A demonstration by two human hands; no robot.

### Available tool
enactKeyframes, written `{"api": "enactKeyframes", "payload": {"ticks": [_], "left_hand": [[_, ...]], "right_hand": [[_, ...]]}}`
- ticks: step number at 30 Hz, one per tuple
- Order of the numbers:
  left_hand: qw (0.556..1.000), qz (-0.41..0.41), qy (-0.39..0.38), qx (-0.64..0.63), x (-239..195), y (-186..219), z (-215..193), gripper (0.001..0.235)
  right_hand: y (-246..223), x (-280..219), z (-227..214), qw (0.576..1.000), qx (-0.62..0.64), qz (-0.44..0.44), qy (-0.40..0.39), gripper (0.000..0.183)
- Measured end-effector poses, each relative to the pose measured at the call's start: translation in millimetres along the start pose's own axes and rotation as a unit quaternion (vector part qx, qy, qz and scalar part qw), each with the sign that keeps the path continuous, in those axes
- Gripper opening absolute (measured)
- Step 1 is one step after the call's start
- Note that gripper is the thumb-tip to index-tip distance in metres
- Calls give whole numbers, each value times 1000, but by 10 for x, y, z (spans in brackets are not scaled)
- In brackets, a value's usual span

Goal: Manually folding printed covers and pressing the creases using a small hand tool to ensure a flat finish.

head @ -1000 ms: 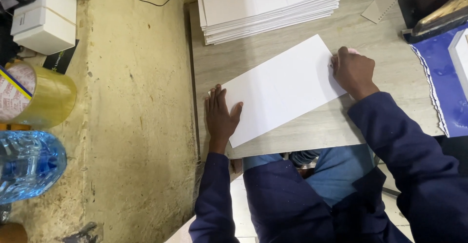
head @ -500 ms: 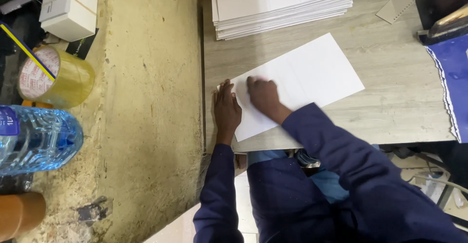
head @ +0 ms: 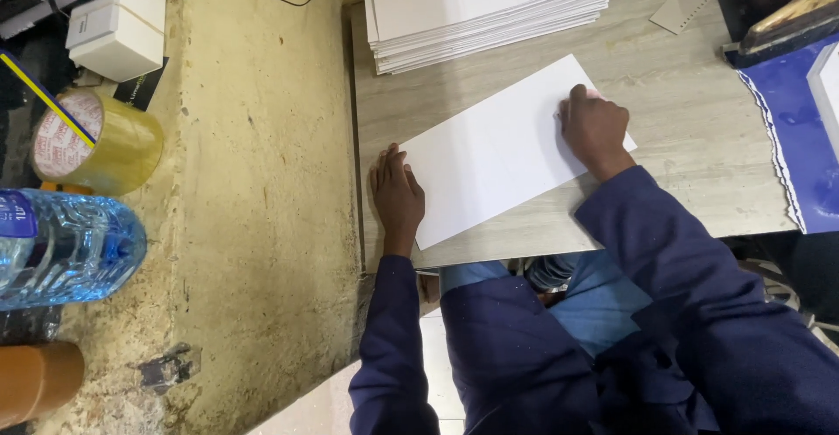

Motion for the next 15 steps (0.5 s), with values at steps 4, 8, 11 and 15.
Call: {"api": "enactKeyframes", "payload": {"ticks": [4,8,11,15], "left_hand": [[999,-5,15,38,22,50,4,28],[998,5,35,42,15,60,-38,26],[999,14,39,29,6,56,-56,27],[998,14,44,34,-38,0,-41,32]], "right_hand": [[-344,-178,-17,998,-42,-27,47,20],[-1556,-790,370,982,80,-172,8,24],[-2409,-1312,435,967,72,-245,2,19],[-2309,-1274,163,958,113,-262,-4,19]]}}
Point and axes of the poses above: each hand's wrist, its own x-axis towards the middle knuckle, its own z-axis out of the palm, y = z × x, the point moved 8 cm from there along x, towards the middle knuckle, and after that the axes turned 7 degrees about -y, right-handed, at the moved point
